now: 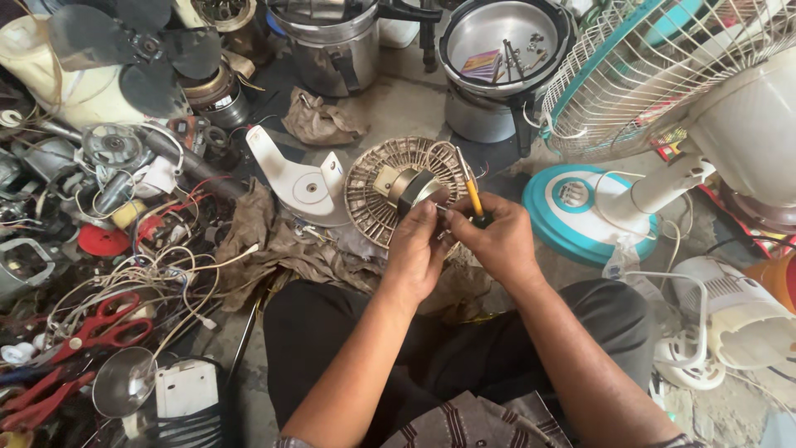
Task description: The person sits on the floor in a cluttered workshop and disassembles a small white electric fan. Using a screwdriver, they remove screws from the motor housing, separate the casing, and extract the internal motor assembly from the fan cage.
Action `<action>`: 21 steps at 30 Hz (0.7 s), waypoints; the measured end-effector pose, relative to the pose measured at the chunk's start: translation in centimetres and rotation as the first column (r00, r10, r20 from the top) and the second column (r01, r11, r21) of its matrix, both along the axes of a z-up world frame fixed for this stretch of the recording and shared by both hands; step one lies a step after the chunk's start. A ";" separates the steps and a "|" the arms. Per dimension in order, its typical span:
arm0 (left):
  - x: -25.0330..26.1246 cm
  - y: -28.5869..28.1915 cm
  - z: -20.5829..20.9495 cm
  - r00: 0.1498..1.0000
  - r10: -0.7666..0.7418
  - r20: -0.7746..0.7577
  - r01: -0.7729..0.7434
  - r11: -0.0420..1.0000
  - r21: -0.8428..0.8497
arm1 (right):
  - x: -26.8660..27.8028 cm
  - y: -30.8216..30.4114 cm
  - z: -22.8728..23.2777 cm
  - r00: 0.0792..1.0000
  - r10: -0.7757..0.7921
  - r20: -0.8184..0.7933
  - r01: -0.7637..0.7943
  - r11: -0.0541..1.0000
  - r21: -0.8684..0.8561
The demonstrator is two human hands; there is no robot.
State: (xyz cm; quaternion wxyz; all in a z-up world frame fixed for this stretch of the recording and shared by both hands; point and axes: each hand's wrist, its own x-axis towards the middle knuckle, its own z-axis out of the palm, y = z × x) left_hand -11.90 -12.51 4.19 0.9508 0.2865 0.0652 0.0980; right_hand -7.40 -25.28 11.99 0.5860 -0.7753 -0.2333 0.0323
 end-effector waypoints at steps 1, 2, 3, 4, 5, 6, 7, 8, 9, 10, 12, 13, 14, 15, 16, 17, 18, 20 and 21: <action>0.0 -0.1 -0.2 1.000 0.003 0.011 -0.004 1.000 0.009 | -0.3 0.0 0.2 0.998 -0.028 0.048 0.030 0.999 -0.044; 0.1 -0.1 -0.3 1.000 0.007 0.023 -0.008 1.000 0.017 | -0.5 -0.1 0.5 0.994 -0.054 0.096 0.063 0.994 -0.086; 0.1 -0.2 -0.3 0.999 0.011 0.034 -0.012 1.000 0.026 | -0.7 -0.1 0.7 0.973 -0.046 0.224 0.066 0.994 -0.083; 0.0 -0.2 -0.3 0.998 0.026 0.049 -0.029 0.998 0.058 | -0.8 -0.2 0.9 0.937 -0.038 0.346 0.070 0.994 -0.080; -0.1 -0.3 -0.2 0.997 0.040 0.065 -0.046 0.995 0.089 | -1.0 -0.2 1.0 0.886 -0.028 0.463 0.072 0.994 -0.078; -0.2 -0.3 0.0 0.995 0.053 0.080 -0.062 0.991 0.120 | -1.1 -0.2 1.0 0.887 -0.033 0.460 0.084 0.992 -0.092; -0.3 -0.4 0.1 0.994 0.059 0.090 -0.073 0.985 0.156 | -1.1 -0.2 0.9 0.888 -0.037 0.458 0.097 0.990 -0.107; -0.4 -0.5 0.1 0.993 0.064 0.099 -0.083 0.978 0.192 | -1.2 -0.1 0.7 0.890 -0.043 0.455 0.110 0.987 -0.121; -0.6 -0.5 0.1 0.992 0.069 0.109 -0.092 0.970 0.227 | -1.1 -0.1 0.5 0.930 -0.095 0.356 0.150 0.980 -0.131; -0.6 -0.7 0.1 0.993 0.079 0.092 -0.097 0.971 0.220 | -1.0 0.2 0.1 0.957 -0.144 0.253 0.185 0.972 -0.145; -0.5 -1.5 -0.1 0.994 0.094 0.058 -0.104 0.973 0.208 | -0.8 0.5 -0.7 0.973 -0.204 0.109 0.220 0.963 -0.156; -0.5 -1.7 -0.3 0.990 0.128 0.059 -0.138 0.970 0.202 | -0.7 0.9 -1.2 0.974 -0.214 0.071 0.222 0.964 -0.148; -0.3 -1.8 -0.4 0.985 0.161 0.061 -0.170 0.966 0.196 | -0.7 0.9 -1.7 0.974 -0.225 0.034 0.227 0.964 -0.140; -0.2 -1.9 -0.5 0.979 0.192 0.062 -0.201 0.961 0.190 | -0.7 0.8 -2.1 0.984 -0.170 -0.049 0.168 0.985 -0.033; -0.3 -2.0 -0.7 0.980 0.191 0.054 -0.198 0.963 0.181 | -1.0 0.7 -2.6 0.987 -0.104 -0.125 0.114 0.990 0.079; -0.3 -2.1 -0.9 0.981 0.189 0.045 -0.194 0.966 0.172 | -1.3 0.5 -3.0 0.981 -0.029 -0.193 0.067 0.979 0.193; -0.6 -2.2 -1.0 0.982 0.187 0.035 -0.191 0.968 0.164 | -1.5 0.7 -3.4 0.969 0.004 -0.248 0.067 0.958 0.278; -1.2 -2.7 -1.4 0.991 0.124 0.042 -0.126 0.990 0.064 | -1.8 1.1 -3.9 0.935 0.079 -0.347 0.088 0.894 0.440; -1.6 -3.0 -1.6 0.995 0.090 0.047 -0.091 0.996 0.014 | -1.9 0.9 -4.0 0.925 0.060 -0.374 0.101 0.913 0.396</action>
